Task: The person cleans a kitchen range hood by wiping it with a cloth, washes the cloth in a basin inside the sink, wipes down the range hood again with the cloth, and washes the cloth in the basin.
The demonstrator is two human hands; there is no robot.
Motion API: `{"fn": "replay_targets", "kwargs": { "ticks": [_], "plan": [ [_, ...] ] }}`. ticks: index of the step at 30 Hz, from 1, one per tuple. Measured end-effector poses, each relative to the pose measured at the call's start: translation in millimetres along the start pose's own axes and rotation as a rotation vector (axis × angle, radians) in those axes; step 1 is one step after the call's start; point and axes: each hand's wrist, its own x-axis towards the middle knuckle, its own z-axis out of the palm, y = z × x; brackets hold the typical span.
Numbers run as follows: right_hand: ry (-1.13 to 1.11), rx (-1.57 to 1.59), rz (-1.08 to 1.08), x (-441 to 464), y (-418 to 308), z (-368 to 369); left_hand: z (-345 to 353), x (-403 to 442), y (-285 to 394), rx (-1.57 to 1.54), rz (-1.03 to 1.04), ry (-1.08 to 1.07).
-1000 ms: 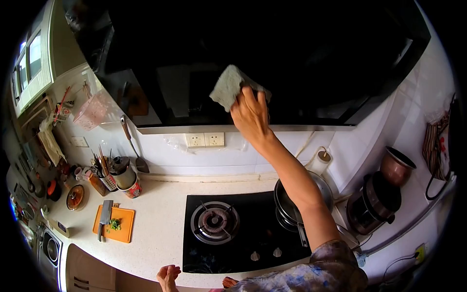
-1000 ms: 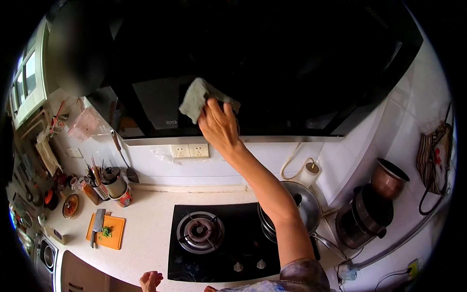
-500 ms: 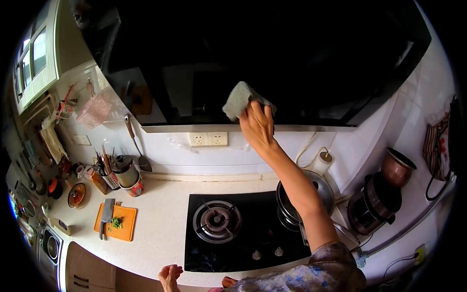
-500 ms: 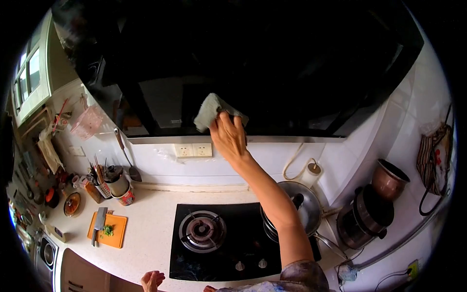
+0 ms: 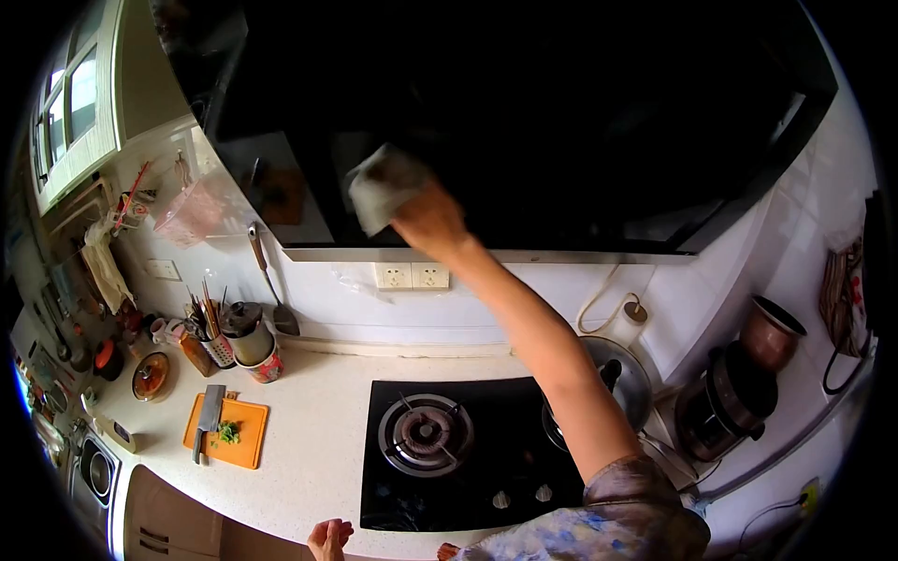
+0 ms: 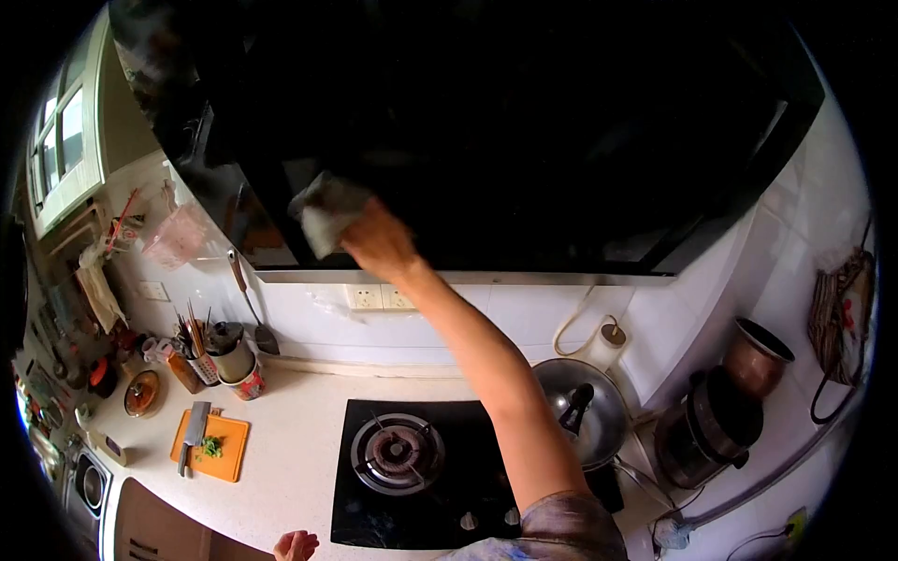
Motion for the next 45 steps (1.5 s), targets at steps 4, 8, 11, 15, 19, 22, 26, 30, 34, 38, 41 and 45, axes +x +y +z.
{"fn": "replay_targets", "kwargs": {
  "ticks": [4, 8, 11, 15, 19, 22, 26, 30, 34, 38, 41, 45],
  "plan": [
    [-0.409, -0.088, -0.033, -33.9, 4.8, -11.6, 7.8, -4.5, 6.2, 0.016, 0.028, -0.078],
    [-0.234, -0.222, 0.660, -65.7, 60.1, -116.2, -14.5, -10.7, -9.3, 0.049, -0.006, -0.022],
    [0.240, -0.430, 0.806, -87.8, 98.6, -166.2, -22.0, -25.8, -0.4, 0.091, -0.063, 0.103],
    [0.439, -0.417, 0.687, -42.8, 105.6, -163.6, -22.3, -27.6, 11.3, 0.114, -0.049, 0.122],
    [0.220, -0.478, 0.316, 38.9, 67.7, -114.0, -14.2, -15.7, 6.5, 0.029, 0.012, 0.052],
    [0.034, -0.180, 0.241, 66.5, 31.5, -70.9, -1.1, -13.0, 3.5, 0.003, 0.010, -0.012],
    [-0.270, -0.197, -0.174, -3.8, 14.8, -24.2, 7.9, -13.2, -5.7, 0.008, -0.008, -0.072],
    [-0.527, -0.262, -0.126, -102.8, 38.1, -74.3, -8.0, -18.3, -16.5, 0.054, -0.099, -0.032],
    [-0.439, -0.533, 0.042, -160.4, 80.5, -154.0, -45.5, -25.2, -33.0, 0.019, -0.123, 0.117],
    [-0.361, -0.368, 0.456, -149.6, 93.2, -187.1, -56.1, -24.7, -28.3, 0.071, -0.153, 0.205],
    [-0.287, -0.373, 0.207, -147.1, 87.9, -160.4, -44.5, -14.4, -28.1, 0.057, -0.121, 0.145],
    [-0.363, -0.346, 0.065, -127.9, 59.2, -120.5, -11.7, -1.2, -13.2, 0.032, -0.058, -0.085]
  ]
}}
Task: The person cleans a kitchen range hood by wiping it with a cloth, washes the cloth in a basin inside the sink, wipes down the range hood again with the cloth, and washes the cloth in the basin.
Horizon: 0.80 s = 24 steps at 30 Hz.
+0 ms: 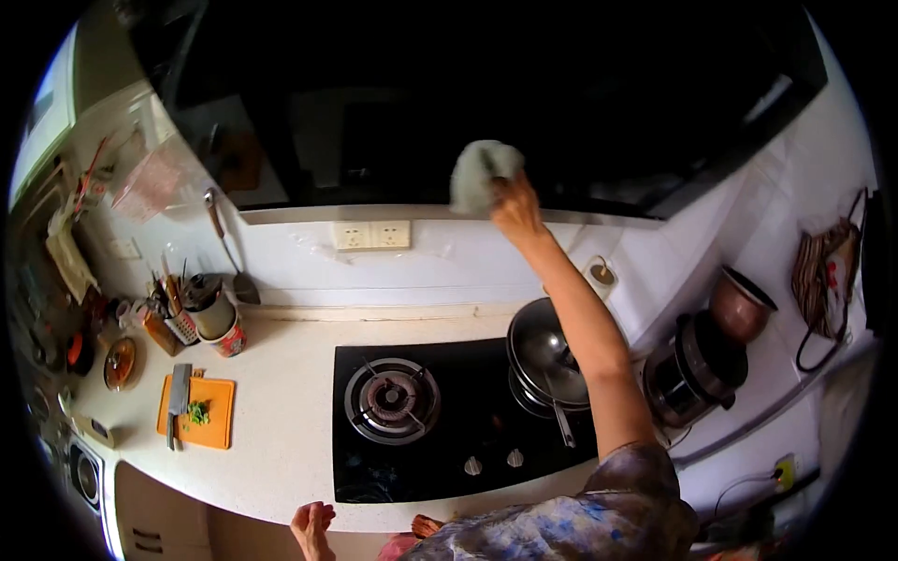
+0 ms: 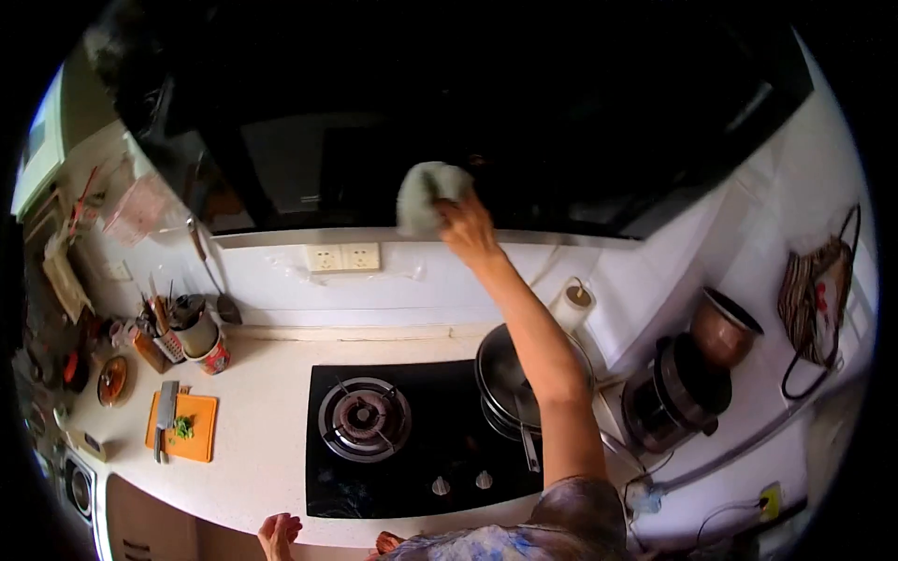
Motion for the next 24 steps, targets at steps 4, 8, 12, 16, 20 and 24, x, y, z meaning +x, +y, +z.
{"fn": "replay_targets", "kwargs": {
  "ticks": [4, 8, 12, 16, 20, 24],
  "plan": [
    [0.114, 0.198, 0.482, -25.0, 20.3, -15.8, 7.7, -1.1, -1.1, 0.126, -0.029, -0.090],
    [0.322, -0.020, 0.733, -84.7, 78.3, -26.1, -12.2, -6.4, -13.4, 0.105, -0.061, 0.020],
    [0.637, 0.074, 1.243, -62.9, 84.3, -26.1, -9.4, -18.1, 6.2, 0.128, -0.065, 0.072],
    [0.313, 0.270, 1.120, -11.0, 23.5, -8.9, 0.2, -6.3, 7.5, 0.137, -0.038, 0.031],
    [0.252, 0.685, 0.715, 50.1, -30.1, -14.4, 27.5, -0.1, 18.7, 0.162, 0.011, -0.123],
    [0.245, 0.235, 0.309, 30.7, 14.5, -27.9, 21.3, 6.0, 4.4, 0.183, -0.005, -0.166]
  ]
}}
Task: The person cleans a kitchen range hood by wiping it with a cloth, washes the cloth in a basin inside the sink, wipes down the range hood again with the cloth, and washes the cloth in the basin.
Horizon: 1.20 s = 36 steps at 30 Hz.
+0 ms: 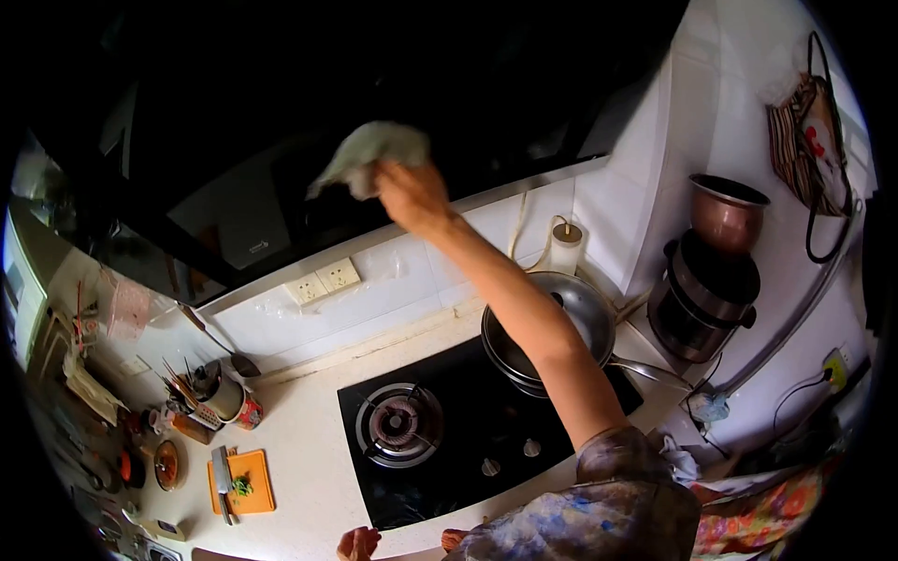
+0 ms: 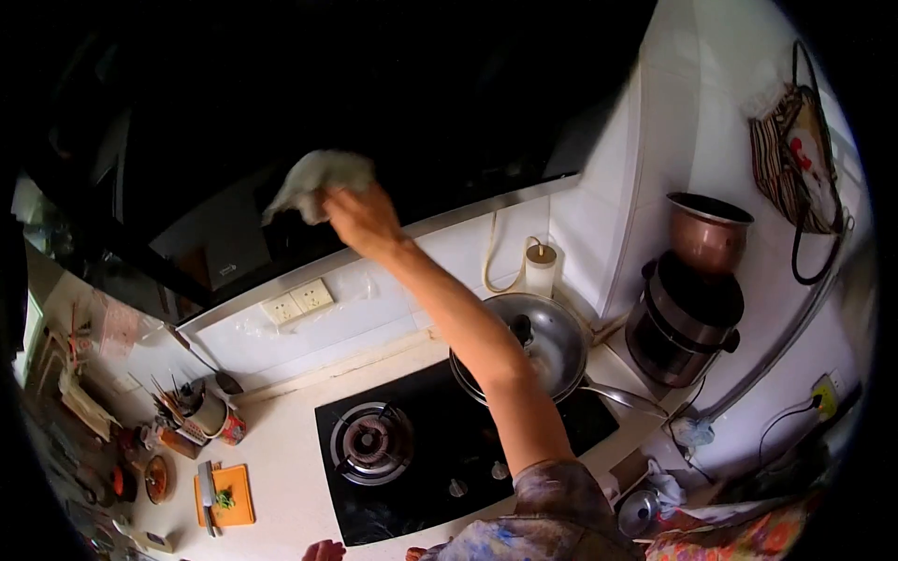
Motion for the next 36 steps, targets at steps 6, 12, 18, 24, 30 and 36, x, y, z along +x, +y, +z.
{"fn": "replay_targets", "kwargs": {
  "ticks": [6, 12, 18, 24, 30, 36],
  "plan": [
    [0.498, -0.194, 0.662, -50.9, 90.7, -37.3, -53.0, 5.6, -39.7, 0.038, -0.071, -0.065],
    [0.599, -0.075, 0.710, -48.5, 63.3, -36.6, -46.1, 0.0, -24.2, -0.008, -0.203, -0.009],
    [0.068, -0.207, 0.019, 64.7, 35.8, -58.8, -15.2, 17.0, -24.4, 0.101, -0.129, -0.093],
    [0.669, -0.409, 0.421, 67.7, 117.4, -87.8, -5.1, 25.2, -23.6, 0.149, -0.121, -0.130],
    [0.484, 0.255, 1.106, -70.5, 107.0, -42.6, -1.3, 26.4, -26.5, 0.194, -0.114, -0.157],
    [0.352, 0.011, 0.401, 0.6, 88.0, -74.0, 2.8, 31.4, -28.7, 0.235, -0.107, -0.199]
  ]
}}
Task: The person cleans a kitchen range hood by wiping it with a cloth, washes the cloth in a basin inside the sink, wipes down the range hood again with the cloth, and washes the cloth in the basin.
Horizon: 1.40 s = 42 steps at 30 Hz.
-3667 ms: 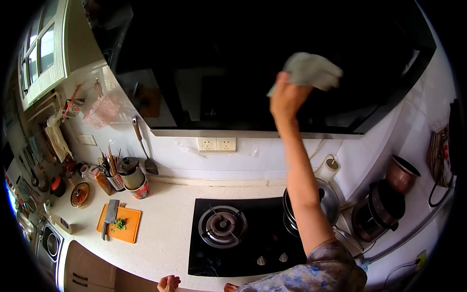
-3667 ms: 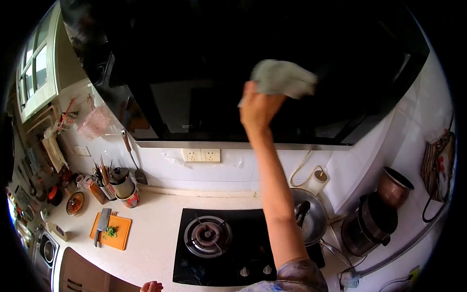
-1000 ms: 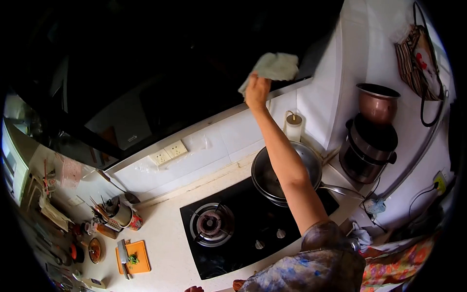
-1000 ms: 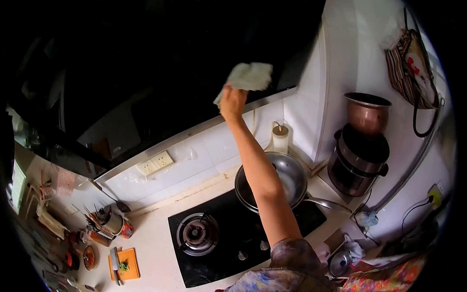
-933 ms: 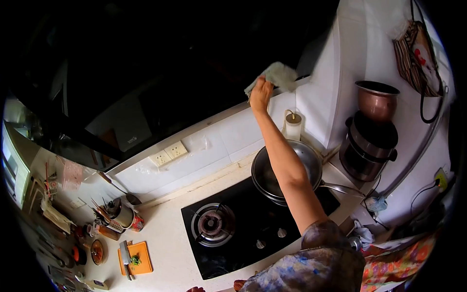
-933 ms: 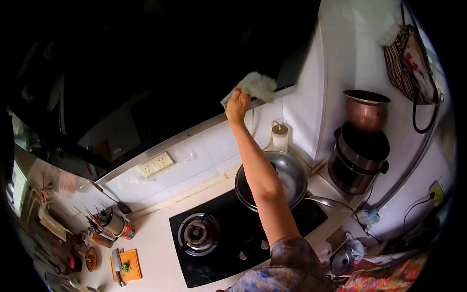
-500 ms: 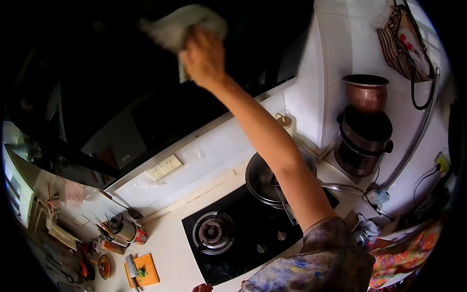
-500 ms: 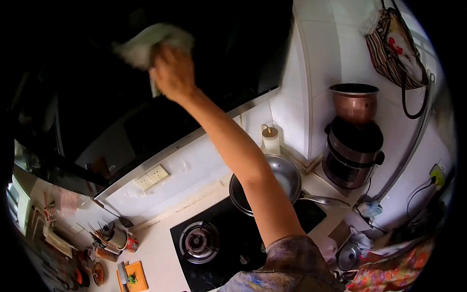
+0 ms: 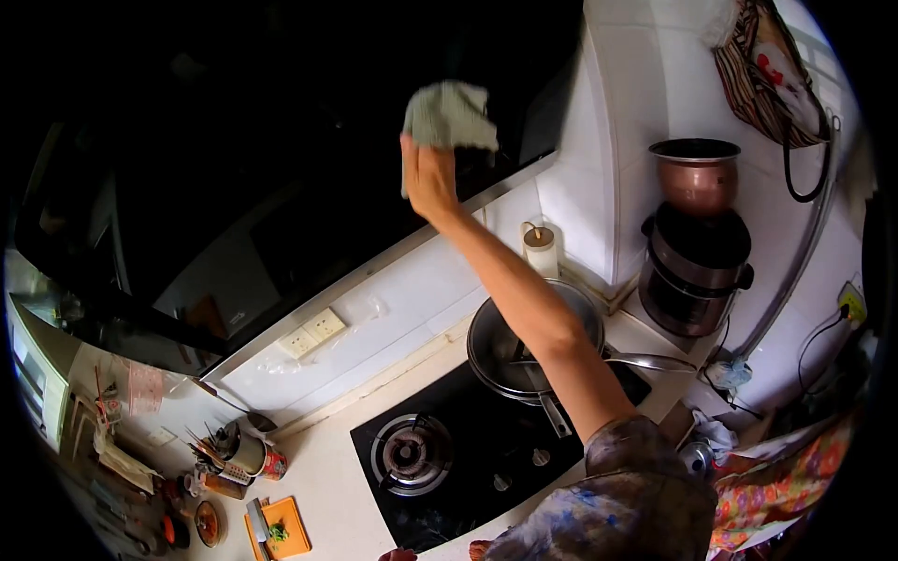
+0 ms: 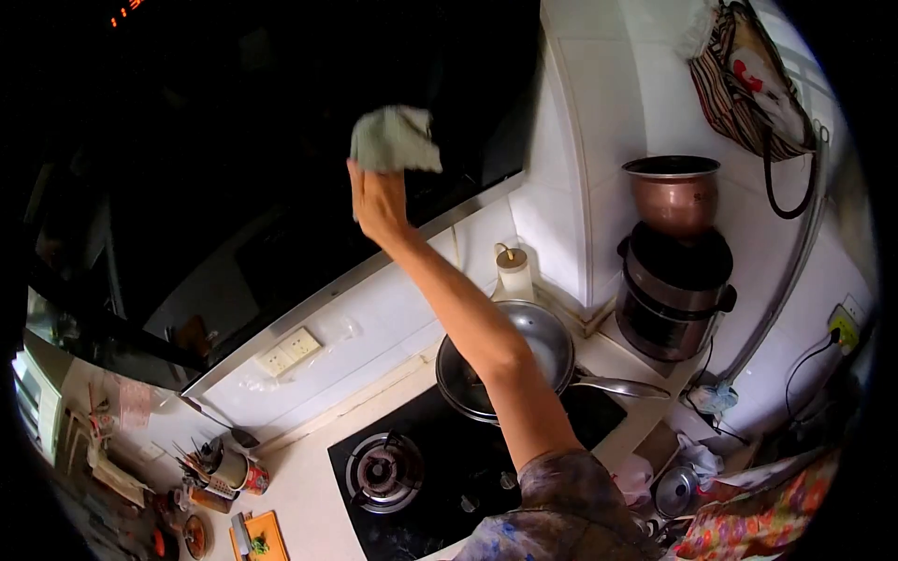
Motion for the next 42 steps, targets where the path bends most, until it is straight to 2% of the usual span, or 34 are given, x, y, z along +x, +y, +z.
{"fn": "replay_targets", "kwargs": {
  "ticks": [3, 6, 7, 9, 11, 13, 16, 17, 18, 20, 21, 22, 24, 25, 26, 28, 29, 30, 32, 33, 34, 36, 37, 38, 40, 42],
  "plan": [
    [0.163, -0.034, 0.021, 49.6, 10.6, -10.6, -0.6, 1.7, -0.8, 0.017, 0.010, -0.014],
    [0.302, -0.051, 0.061, 22.8, 20.5, -11.5, 0.2, 1.9, -3.0, 0.035, 0.013, -0.022],
    [0.229, 0.024, 0.191, -7.7, 21.5, -9.3, -1.1, 1.5, -7.5, 0.039, 0.013, -0.025],
    [0.222, -0.158, 0.161, -61.1, 20.5, -4.3, -4.7, -0.6, -9.6, 0.050, 0.017, -0.026],
    [-0.291, -0.314, 0.501, -69.6, 35.5, -10.3, -4.3, -0.1, -11.8, 0.054, 0.020, -0.025],
    [0.049, -0.336, 0.134, -57.3, 41.9, -18.1, -5.5, -0.6, -12.6, 0.063, 0.023, -0.021],
    [0.129, -0.401, -0.009, -25.1, 51.8, -35.4, -3.0, 0.2, -11.7, 0.078, 0.022, -0.025],
    [0.041, -0.368, 0.090, -31.7, 52.4, -36.7, -5.3, -0.9, -16.0, 0.078, 0.024, -0.022],
    [0.038, -0.367, 0.090, -35.1, 52.3, -36.6, -4.7, -0.5, -17.0, 0.080, 0.028, -0.022],
    [0.180, -0.474, -0.127, -42.5, 55.4, -36.8, -4.9, -0.8, -17.4, 0.087, 0.033, -0.023],
    [-0.068, -0.442, 0.008, -47.7, 61.8, -43.3, -4.9, -0.3, -18.0, 0.095, 0.037, -0.024],
    [-0.065, -0.439, 0.006, -39.3, 62.7, -45.7, -4.5, 0.4, -18.2, 0.097, 0.042, -0.025],
    [-0.243, -0.318, 0.355, -20.1, 66.2, -48.9, -5.7, 0.3, -19.8, 0.107, 0.052, -0.027],
    [-0.192, -0.403, 0.207, -19.6, 59.5, -53.7, -6.7, 0.1, -20.5, 0.114, 0.060, -0.028],
    [-0.193, -0.403, 0.208, -28.4, 57.1, -55.0, -6.5, 0.4, -21.5, 0.121, 0.069, -0.028],
    [-0.076, -0.569, -0.036, -47.2, 57.0, -58.5, -10.4, 0.2, -26.3, 0.149, 0.096, -0.037],
    [0.061, -0.552, -0.148, -46.0, 55.9, -60.1, -12.5, 1.4, -29.0, 0.173, 0.127, -0.045],
    [0.063, -0.551, -0.147, -42.6, 56.4, -60.6, -16.7, 2.2, -34.1, 0.211, 0.170, -0.053],
    [-0.266, -0.466, 0.250, -30.6, 60.8, -62.0, -28.2, 6.4, -50.1, 0.348, 0.340, -0.069],
    [-0.360, -0.427, 0.349, -8.9, 47.4, -70.0, -32.6, 14.2, -54.0, 0.415, 0.466, -0.086],
    [-0.359, -0.428, 0.353, -10.9, 48.9, -69.7, -38.1, 22.9, -59.8, 0.480, 0.595, -0.095],
    [-0.038, -0.493, -0.091, -18.8, 53.1, -69.7, -36.5, 28.7, -60.1, 0.720, 1.104, -0.160],
    [-0.018, -0.562, -0.178, -26.8, 53.2, -71.0, -30.5, 15.2, -50.5, 0.317, 0.343, -0.100],
    [-0.023, -0.565, -0.174, -32.0, 57.2, -70.7, -23.9, 8.5, -40.8, 0.319, 0.337, -0.103],
    [-0.157, -0.504, 0.032, -36.6, 66.3, -66.7, -14.4, 2.0, -27.6, 0.237, 0.233, -0.073],
    [-0.153, -0.460, 0.092, -21.2, 53.5, -70.0, -9.6, -1.3, -18.6, 0.157, 0.131, -0.041]
  ]
}}
